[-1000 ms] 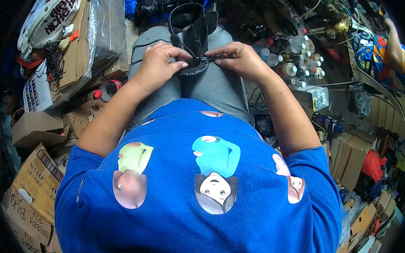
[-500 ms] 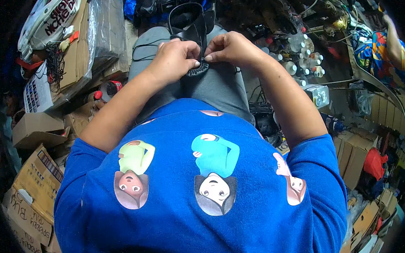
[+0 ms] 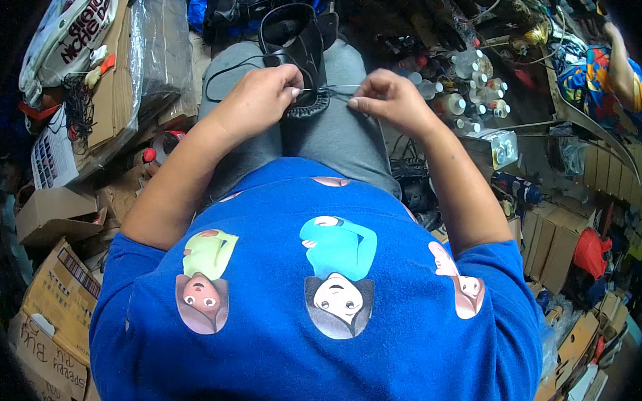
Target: Stitching the edge of a black leather shoe part using a needle and thread.
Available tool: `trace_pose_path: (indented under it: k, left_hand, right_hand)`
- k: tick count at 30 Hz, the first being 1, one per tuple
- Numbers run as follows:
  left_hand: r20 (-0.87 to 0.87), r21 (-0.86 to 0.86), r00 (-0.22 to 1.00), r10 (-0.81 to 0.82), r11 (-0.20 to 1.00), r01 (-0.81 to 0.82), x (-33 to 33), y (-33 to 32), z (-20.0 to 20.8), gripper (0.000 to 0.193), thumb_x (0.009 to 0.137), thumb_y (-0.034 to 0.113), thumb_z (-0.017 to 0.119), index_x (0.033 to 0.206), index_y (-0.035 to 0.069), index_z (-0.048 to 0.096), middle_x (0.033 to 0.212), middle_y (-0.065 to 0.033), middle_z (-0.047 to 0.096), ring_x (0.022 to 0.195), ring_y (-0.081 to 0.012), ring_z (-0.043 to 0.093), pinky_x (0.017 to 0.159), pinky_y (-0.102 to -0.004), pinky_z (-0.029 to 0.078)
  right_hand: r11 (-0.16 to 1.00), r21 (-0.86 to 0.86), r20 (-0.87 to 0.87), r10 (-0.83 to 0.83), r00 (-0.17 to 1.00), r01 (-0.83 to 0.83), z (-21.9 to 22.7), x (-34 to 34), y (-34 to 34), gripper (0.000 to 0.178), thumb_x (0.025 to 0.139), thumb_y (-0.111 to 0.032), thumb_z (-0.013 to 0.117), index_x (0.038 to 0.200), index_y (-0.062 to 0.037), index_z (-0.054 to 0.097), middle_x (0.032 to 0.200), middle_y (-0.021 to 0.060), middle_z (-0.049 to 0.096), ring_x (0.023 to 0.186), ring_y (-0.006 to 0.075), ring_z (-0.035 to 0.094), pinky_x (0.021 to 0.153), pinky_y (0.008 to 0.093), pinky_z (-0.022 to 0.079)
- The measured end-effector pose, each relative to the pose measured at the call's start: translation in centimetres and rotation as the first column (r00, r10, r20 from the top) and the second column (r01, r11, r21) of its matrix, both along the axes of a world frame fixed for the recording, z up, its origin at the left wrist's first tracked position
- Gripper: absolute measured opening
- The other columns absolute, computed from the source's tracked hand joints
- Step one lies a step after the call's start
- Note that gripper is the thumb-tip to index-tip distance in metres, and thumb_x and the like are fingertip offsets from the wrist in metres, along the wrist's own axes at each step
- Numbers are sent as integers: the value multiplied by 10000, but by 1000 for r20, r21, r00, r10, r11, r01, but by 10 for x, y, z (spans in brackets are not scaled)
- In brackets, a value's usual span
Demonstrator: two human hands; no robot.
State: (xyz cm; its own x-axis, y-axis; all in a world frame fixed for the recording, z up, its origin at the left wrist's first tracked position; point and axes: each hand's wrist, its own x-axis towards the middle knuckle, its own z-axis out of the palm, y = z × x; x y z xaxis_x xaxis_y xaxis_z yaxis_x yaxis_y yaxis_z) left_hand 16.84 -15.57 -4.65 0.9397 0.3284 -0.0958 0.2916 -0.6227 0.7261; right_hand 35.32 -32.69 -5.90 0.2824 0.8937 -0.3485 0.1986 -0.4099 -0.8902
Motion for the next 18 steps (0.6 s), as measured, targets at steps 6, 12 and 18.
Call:
trace_pose_path:
  k: [6,12,18]
  left_hand:
    - [21,265,992,-127,957,117,5,-3,-4,162,801,89,494,905,78,619,789,-164,656,810,-348,641,723,-450,503]
    - [93,253,983,-157,959,129,-1,-4,-16,115,821,96,515,914,84,582,765,-164,624,785,-362,608,689,-467,469]
    - [56,287,990,-128,952,106,-3,-4,-16,150,792,90,504,899,108,608,757,-126,653,775,-319,639,715,-450,472]
  right_hand:
    - [982,178,232,14,973,-56,25,9,-14,140,823,-121,678,859,5,629,879,31,565,836,113,550,763,265,446]
    - [993,78,726,8,688,-94,20,33,22,130,800,-167,670,889,-71,664,964,90,596,885,269,614,760,356,496]
    - [836,-136,907,321,273,-531,41,-5,36,91,820,-235,595,824,-146,613,838,29,608,903,225,588,848,393,388]
